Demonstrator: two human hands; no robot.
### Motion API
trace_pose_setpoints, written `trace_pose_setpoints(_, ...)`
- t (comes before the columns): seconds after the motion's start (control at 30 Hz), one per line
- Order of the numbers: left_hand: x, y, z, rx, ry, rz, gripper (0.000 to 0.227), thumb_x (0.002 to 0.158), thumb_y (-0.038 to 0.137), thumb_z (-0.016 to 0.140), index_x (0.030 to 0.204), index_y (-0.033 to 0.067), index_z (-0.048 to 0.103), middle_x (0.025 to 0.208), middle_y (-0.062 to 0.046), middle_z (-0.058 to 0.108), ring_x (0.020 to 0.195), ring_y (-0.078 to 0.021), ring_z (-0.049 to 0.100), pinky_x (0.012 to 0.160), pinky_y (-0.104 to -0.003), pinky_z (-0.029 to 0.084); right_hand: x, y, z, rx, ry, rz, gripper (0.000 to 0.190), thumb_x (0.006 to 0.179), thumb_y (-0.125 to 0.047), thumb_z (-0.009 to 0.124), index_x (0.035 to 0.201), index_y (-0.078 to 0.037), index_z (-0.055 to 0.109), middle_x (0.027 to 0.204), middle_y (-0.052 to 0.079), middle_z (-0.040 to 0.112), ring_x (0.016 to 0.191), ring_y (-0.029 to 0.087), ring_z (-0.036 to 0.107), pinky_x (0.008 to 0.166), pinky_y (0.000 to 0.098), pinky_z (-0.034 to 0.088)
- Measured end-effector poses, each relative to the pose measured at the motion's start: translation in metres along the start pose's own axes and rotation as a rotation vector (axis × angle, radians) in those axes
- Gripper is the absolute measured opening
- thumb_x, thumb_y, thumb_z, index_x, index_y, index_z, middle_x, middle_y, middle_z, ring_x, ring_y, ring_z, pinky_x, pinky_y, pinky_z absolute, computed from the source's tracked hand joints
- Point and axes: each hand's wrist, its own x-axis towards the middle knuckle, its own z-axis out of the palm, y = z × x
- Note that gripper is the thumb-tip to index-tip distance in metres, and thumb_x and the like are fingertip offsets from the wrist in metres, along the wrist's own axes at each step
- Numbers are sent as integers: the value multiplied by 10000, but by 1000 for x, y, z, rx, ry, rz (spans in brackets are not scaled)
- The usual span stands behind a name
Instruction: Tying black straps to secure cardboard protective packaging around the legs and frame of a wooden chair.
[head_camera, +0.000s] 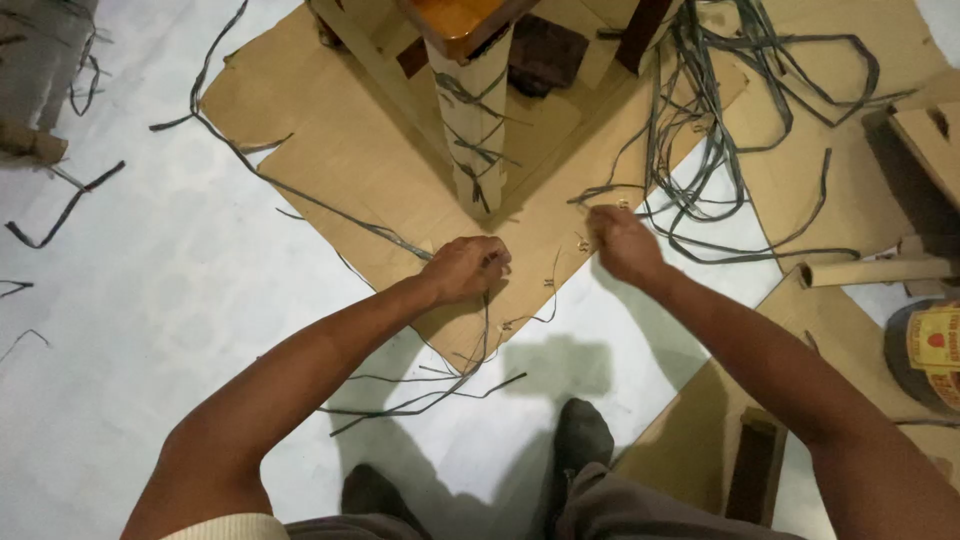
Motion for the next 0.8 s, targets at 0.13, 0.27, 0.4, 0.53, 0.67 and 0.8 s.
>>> trace_pose_setpoints(0.13,-13,15,-14,8,-20,24,290,977,330,549,1224,201,632,1103,-134,734,1090,-374,702,970,-555,547,6,-69,-18,52,-24,-128,276,911,-123,596,1137,-68,745,1304,140,658,1088,406,675,913,496,575)
trace_pose_setpoints(0.27,-21,17,-14,94,-1,57,452,960,228,611,1399,193,505,1076,-132,727,1077,-371,707,948,-567,554,7,-110,-24,174,38,-317,281,907,-122,600,1146,-74,738,1280,99,688,1118,348,656,887,440,545)
trace_pose_setpoints(0.4,-22,6,-14,229,16,49,252,978,222,562,1223,173,596,1057,-108,727,1035,-371,723,886,-549,581,9,-142,-37,343,77,-389,216,977,-127,605,1137,-96,746,1234,67,719,1155,309,655,896,404,529)
trace_pose_setpoints(0.53,-28,3,-21,223,2,25,180,1002,280,517,997,156,647,962,-124,737,999,-403,720,866,-558,566,5,-156,-44,599,45,-262,135,945,-145,672,1059,-143,743,1037,32,743,940,274,726,793,370,574)
trace_pose_setpoints(0.67,-35,-1,-26,277,11,21,208,974,303,555,866,154,653,866,-125,746,929,-402,736,815,-542,572,10,-153,-36,762,14,-16,202,928,-103,668,1115,-140,734,886,103,726,713,237,700,653,359,545)
trace_pose_setpoints(0.8,-38,-7,-34,312,46,-5,213,962,282,572,806,165,657,832,-86,769,898,-379,755,805,-517,584,16,-148,-49,692,-64,-12,105,930,-175,718,1008,-133,774,773,146,709,687,274,661,664,400,523)
